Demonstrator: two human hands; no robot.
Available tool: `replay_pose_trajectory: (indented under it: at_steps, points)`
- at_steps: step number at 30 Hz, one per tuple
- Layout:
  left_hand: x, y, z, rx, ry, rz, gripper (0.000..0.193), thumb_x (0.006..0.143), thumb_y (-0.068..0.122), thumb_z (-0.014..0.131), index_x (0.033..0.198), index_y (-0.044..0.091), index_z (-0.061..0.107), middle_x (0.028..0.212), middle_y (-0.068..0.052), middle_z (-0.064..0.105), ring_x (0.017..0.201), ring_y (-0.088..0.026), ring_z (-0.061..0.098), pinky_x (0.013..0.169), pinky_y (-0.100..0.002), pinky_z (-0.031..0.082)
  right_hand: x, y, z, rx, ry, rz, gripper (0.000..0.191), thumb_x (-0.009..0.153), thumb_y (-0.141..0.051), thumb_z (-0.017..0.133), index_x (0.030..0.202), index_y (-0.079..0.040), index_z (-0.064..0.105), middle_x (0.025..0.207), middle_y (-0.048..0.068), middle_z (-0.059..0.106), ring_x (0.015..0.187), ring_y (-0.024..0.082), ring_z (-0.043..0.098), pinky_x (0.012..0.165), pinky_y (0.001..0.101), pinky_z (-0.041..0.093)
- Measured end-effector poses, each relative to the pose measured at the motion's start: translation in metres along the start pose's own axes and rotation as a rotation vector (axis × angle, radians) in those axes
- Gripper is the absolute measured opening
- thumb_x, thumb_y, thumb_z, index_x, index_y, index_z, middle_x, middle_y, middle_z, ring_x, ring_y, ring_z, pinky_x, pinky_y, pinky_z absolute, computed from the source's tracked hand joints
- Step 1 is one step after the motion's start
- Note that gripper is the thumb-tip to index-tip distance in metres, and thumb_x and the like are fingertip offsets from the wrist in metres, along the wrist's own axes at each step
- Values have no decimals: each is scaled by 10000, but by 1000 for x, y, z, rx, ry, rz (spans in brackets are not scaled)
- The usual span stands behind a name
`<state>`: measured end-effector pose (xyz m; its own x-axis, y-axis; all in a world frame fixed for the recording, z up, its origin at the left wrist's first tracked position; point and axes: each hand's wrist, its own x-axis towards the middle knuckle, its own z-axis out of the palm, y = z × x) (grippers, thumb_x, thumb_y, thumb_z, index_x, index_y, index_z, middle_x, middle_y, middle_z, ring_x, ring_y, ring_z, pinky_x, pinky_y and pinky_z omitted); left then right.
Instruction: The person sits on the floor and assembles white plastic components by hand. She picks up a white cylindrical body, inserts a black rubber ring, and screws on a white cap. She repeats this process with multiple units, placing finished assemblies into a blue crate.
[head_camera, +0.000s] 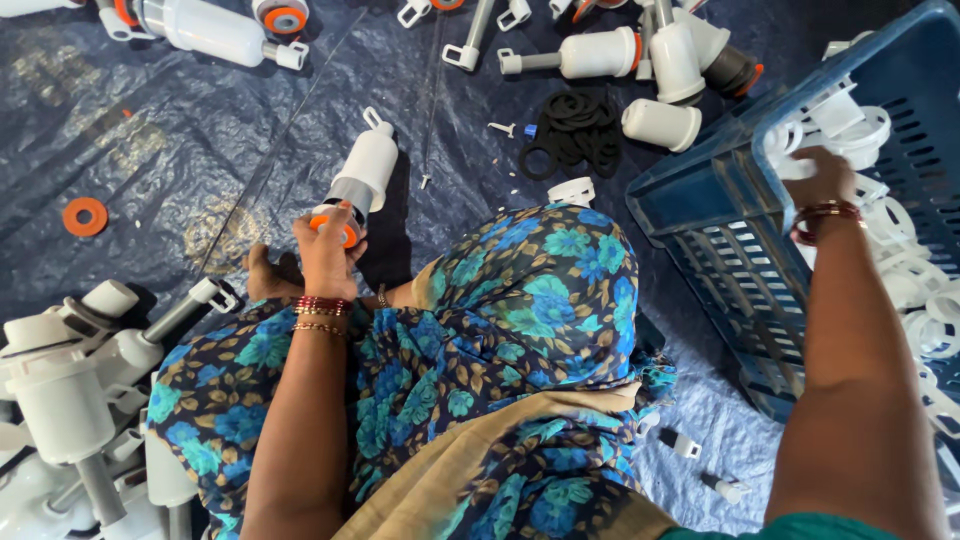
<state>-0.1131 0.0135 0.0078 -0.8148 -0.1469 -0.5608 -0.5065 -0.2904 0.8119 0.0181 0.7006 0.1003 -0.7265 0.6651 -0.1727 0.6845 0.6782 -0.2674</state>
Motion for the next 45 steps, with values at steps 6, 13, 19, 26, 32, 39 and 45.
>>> replay_pose_trajectory:
  at_steps: [6,13,19,26,32,39,45]
  points:
    - [0,0,1,-9,-17,39,587,861,323,777,1265,106,412,1019,-79,635,773,-167,673,633,-317,534,-17,19,-48,33,395,74,668,682,-219,934,1290,-117,677,1052,166,629,767,249,634,715,403,544]
    - [-4,4,7,5,-28,38,598,863,287,752,1298,101,387,959,-60,636,774,-130,652,622,-296,546,-87,-103,-11,284,399,-559,885,656,-279,943,1385,12,535,1322,222,471,1155,370,523,970,456,480]
    - [-2,4,1,33,33,4,641,818,322,771,1299,100,411,1104,-93,605,932,-197,645,714,-367,558,-124,-302,99,-272,-190,-877,650,683,-250,851,1263,-46,641,1346,249,510,1219,471,540,1005,495,501]
    - [1,0,5,24,59,17,663,796,336,798,1294,115,420,1179,-86,582,1003,-216,640,757,-411,578,-72,-392,170,-630,-411,-670,486,856,-441,796,1145,-55,732,1240,191,670,1177,385,626,1036,451,487]
    - [-1,9,17,-169,97,24,598,850,320,676,1333,132,378,1075,-105,606,817,-202,651,710,-397,562,-47,-378,212,-269,-117,-641,310,834,-145,755,1126,-51,713,1189,236,658,1117,426,635,959,477,513]
    - [-10,22,19,-207,83,-20,579,871,311,669,1321,111,365,1011,-64,600,811,-175,650,738,-401,541,-76,-405,231,-188,-235,-848,223,841,-97,653,1051,-73,725,1100,189,678,1036,400,651,897,486,528]
    - [-13,22,21,-183,67,-16,564,869,314,661,1314,135,365,1017,-73,611,812,-168,643,732,-397,528,-131,-421,250,-189,-425,-1160,192,884,-150,634,1046,-112,730,1038,178,672,968,392,664,810,500,535]
